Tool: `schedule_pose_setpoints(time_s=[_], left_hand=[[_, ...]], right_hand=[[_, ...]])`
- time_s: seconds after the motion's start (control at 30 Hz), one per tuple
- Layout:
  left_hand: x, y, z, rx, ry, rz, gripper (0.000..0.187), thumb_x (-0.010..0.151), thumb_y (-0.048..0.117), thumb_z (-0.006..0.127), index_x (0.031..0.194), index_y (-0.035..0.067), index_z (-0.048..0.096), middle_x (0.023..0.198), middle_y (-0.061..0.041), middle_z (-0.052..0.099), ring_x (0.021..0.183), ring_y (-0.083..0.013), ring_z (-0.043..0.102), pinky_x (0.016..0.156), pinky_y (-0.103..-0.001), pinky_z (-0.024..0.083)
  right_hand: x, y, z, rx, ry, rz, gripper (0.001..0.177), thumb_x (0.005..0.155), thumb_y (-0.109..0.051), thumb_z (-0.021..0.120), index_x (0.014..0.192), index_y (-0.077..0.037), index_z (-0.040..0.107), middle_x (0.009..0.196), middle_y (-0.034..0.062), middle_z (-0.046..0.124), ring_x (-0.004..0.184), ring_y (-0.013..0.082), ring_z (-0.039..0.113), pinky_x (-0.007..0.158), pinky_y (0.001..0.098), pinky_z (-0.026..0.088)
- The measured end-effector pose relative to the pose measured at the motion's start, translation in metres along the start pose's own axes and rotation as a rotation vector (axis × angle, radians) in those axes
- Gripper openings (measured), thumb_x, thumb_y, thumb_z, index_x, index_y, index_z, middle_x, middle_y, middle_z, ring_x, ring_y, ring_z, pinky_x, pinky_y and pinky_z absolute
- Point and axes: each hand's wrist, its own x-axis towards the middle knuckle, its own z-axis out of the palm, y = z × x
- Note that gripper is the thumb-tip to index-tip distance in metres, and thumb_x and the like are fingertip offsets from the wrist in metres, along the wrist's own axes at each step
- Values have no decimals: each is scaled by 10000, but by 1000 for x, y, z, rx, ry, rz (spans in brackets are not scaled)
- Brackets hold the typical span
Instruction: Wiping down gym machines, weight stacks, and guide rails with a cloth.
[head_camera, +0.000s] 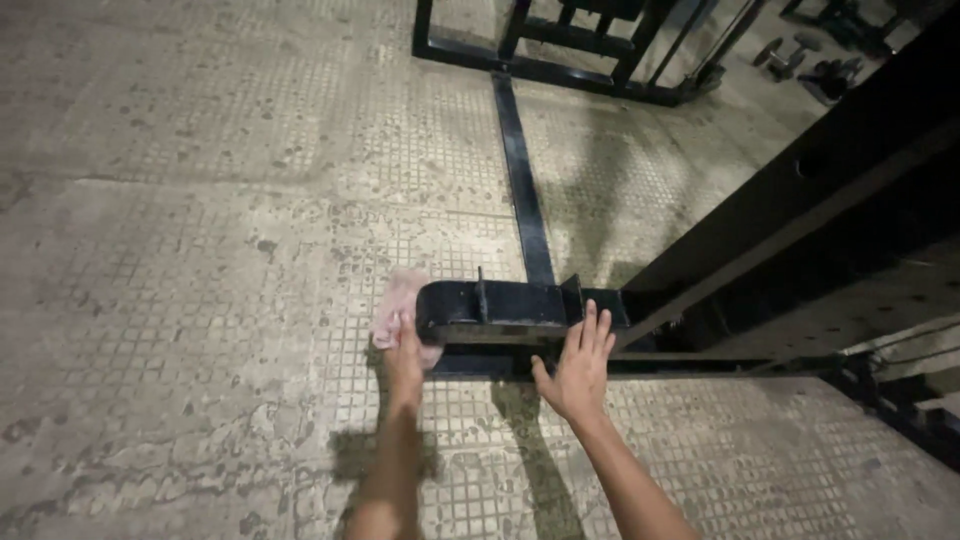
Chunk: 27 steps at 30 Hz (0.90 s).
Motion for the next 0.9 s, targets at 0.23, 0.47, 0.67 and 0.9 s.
schedule_pose_setpoints(time_s=[0.23,0.47,0.67,0.9], left_hand=[[5,-77,-44,105,-73,-555,471,1085,412,519,1260,10,692,964,-107,597,782,-184,551,649,-339,440],[0,-101,-49,-16,-139,-228,404,1109,265,500,1352,-42,599,1200,-111,673,982,-115,617,817,-279,498],[2,-80,-47,-335,-226,-285,461,1102,236,384,1446,-35,527,1372,-148,634,864,-297,597,556,-445,458],[21,-139,-56,-264,-400,-265,529,1106,330,328,1423,-53,508,1340,-116,641,1217,-192,627,1062,-328,485]], right_hand=[[1,-3,14,7,73,27,963,733,-393,772,1349,231,372,1609,343,149,1482,569,141,1161,679,205],[-1,3,44,24,215,17,1013,791,-401,735,1411,240,255,1606,366,135,1474,611,127,1177,715,158],[3,1,61,52,347,6,1097,836,-429,705,1471,262,137,1621,385,71,1485,635,62,1197,735,98],[2,7,71,-23,289,4,1109,844,-452,691,1410,317,124,1599,409,39,1476,642,17,1191,741,81]])
